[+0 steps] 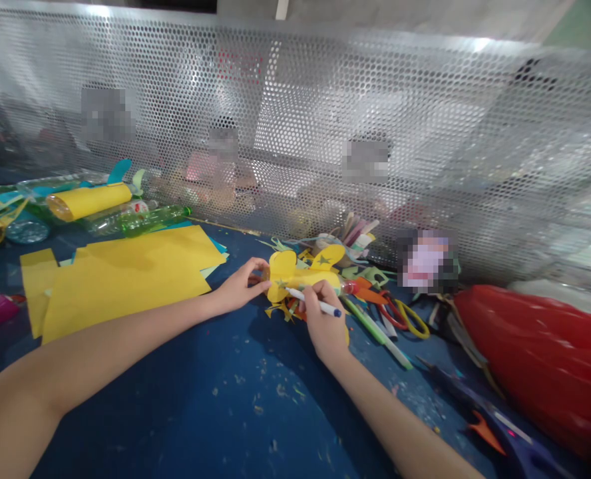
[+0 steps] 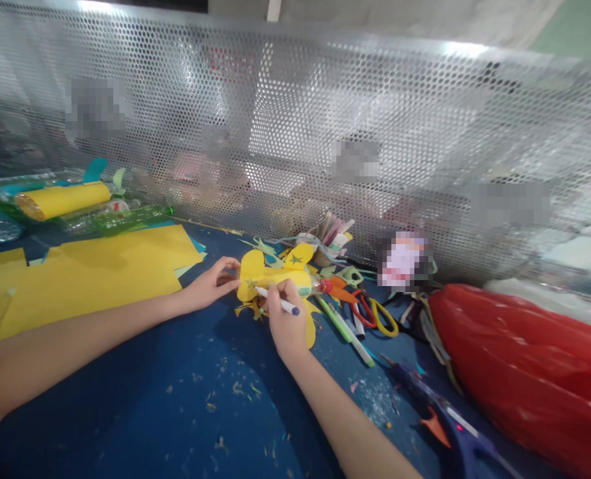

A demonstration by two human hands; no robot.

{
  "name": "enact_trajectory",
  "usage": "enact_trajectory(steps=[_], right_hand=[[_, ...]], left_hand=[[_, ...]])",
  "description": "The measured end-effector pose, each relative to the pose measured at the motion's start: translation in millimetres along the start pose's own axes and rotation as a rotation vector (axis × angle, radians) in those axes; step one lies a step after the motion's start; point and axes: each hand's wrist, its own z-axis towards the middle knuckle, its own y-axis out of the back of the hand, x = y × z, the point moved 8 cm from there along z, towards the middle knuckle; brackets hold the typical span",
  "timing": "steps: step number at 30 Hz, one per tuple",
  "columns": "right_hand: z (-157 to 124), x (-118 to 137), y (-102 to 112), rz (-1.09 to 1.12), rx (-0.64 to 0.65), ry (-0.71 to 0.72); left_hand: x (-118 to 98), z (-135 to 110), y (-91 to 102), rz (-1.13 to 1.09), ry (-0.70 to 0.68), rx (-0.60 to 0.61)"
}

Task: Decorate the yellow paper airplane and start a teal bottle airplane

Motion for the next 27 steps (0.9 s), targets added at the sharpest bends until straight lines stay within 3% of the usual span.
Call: enact_trajectory(steps=[20, 23, 27], right_hand=[[0, -1, 3, 0.003, -0.019, 0.021], [6, 17, 17, 0.100, -0.111, 0.089], [21, 44, 55, 0.104, -0.348, 0.219]], left_hand=[[0, 0, 0.2, 0.030, 0.011, 0.006], [4, 0, 0.7, 0.028, 0.016, -0.011], [5, 1, 1.7, 0.041, 0.019, -0.044]])
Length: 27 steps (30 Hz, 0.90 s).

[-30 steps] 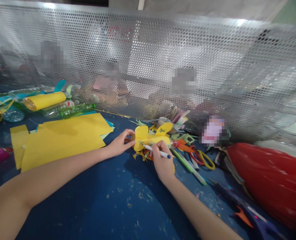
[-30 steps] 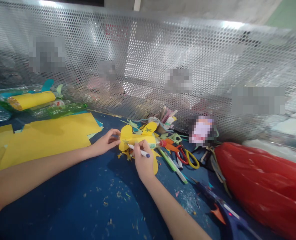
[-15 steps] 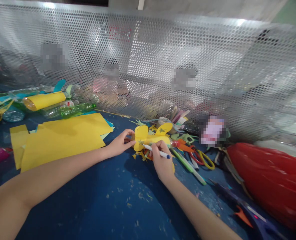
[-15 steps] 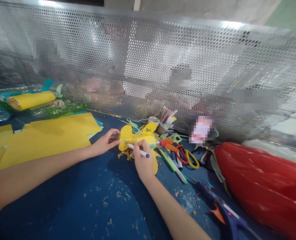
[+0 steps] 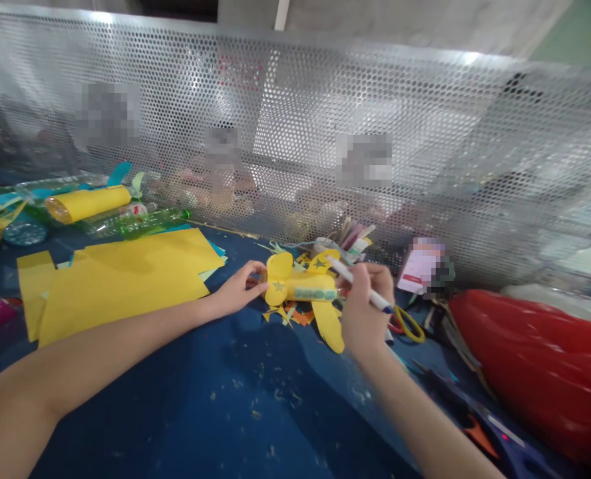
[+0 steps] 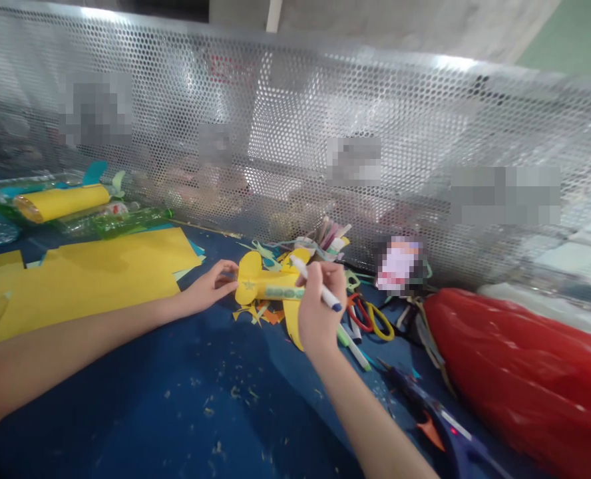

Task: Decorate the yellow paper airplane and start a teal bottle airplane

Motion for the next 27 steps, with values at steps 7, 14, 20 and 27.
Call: enact_trajectory(steps=[7, 14, 20, 27], right_hand=[[47, -35, 31, -0.215, 0.046, 0.102], [63, -108, 58, -0.582, 0.148, -0.070], [65, -116, 61, -0.638, 0.171, -0.068], [53, -114, 38, -0.672, 0.339, 0.041]], left_hand=[[-3, -2, 5.4, 0.060, 0.010, -0.044], [-5, -3, 7.7, 0.077, 0.006, -0.056], [-2, -2, 7.7, 0.076, 0.016, -0.049], [-5, -2, 7.5, 0.082, 0.012, -0.046]])
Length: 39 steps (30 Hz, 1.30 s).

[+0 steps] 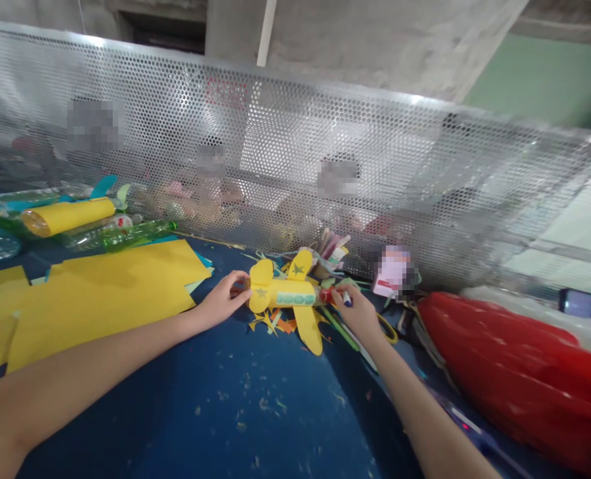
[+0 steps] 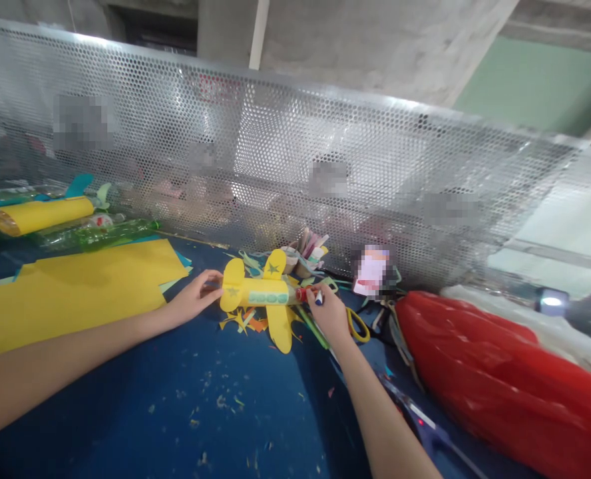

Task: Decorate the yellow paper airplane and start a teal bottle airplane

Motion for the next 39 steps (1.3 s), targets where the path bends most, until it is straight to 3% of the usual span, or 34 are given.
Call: enact_trajectory(steps=[6, 16, 23, 31, 39], right_hand=[[-4, 12, -4, -0.013, 0.005, 0.030], [-1, 1, 3, 0.338, -0.073, -0.146], [-5, -6, -17, 0.703, 0.002, -0.324], [-6, 10, -36, 1.210, 0.132, -0.550], [-16, 24, -48, 1.358, 0.055, -0.561]], left_hand=[[2, 1, 0.8, -0.022, -0.005, -0.012], [-3, -2, 2.0, -0.035, -0.047, -0.035], [5, -3, 0.0, -0.020, 0.094, 0.030], [9, -3, 1.1, -0.131, 0.174, 0.012], [4, -4, -2.3, -0.111, 0.097, 0.074]])
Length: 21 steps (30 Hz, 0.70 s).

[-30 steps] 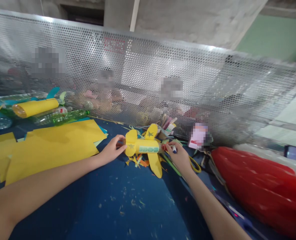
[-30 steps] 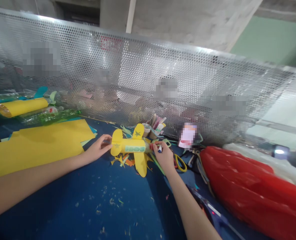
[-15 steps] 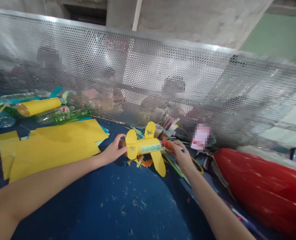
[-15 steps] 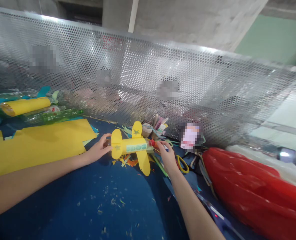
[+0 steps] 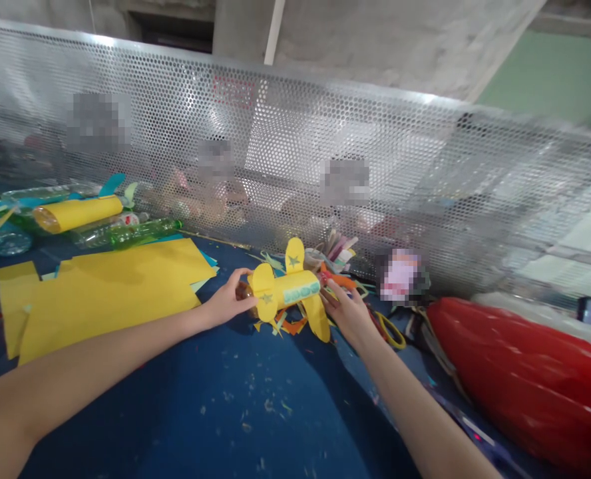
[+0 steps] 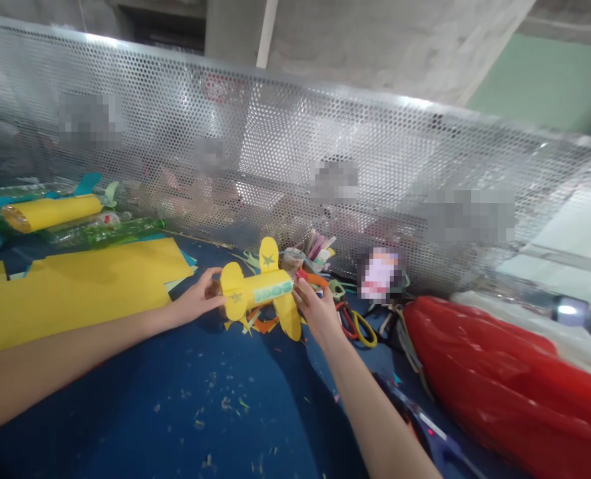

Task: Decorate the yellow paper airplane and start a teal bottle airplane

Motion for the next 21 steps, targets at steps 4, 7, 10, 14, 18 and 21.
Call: enact_trajectory(steps=[4, 7, 10, 14, 18, 21], right_hand=[[7, -6, 5, 0.037, -0.044, 0.001], [9, -8, 6, 0.033, -0.056, 0.017], [5, -6, 2, 0.011, -0.060, 0.037], [-6, 10, -10, -0.086, -0.033, 0.153], [-16, 25, -26, -0.209, 0.078, 0.270], [-20, 26, -32, -0.346, 0.145, 0.289]], left_hand=[[-1, 0, -3.6, -0.029, -0.037, 0.022], [-4, -3, -6.9, -0.078, -0.032, 0.026], [-9, -8, -11.7, -0.162, 0.014, 0.034], [-15, -16, -25.5, -0.348, 0.077, 0.131], [-22, -22, -41.1, -0.528, 0.080, 0.264], [-24, -25, -45.2, -0.535, 0.088, 0.270]])
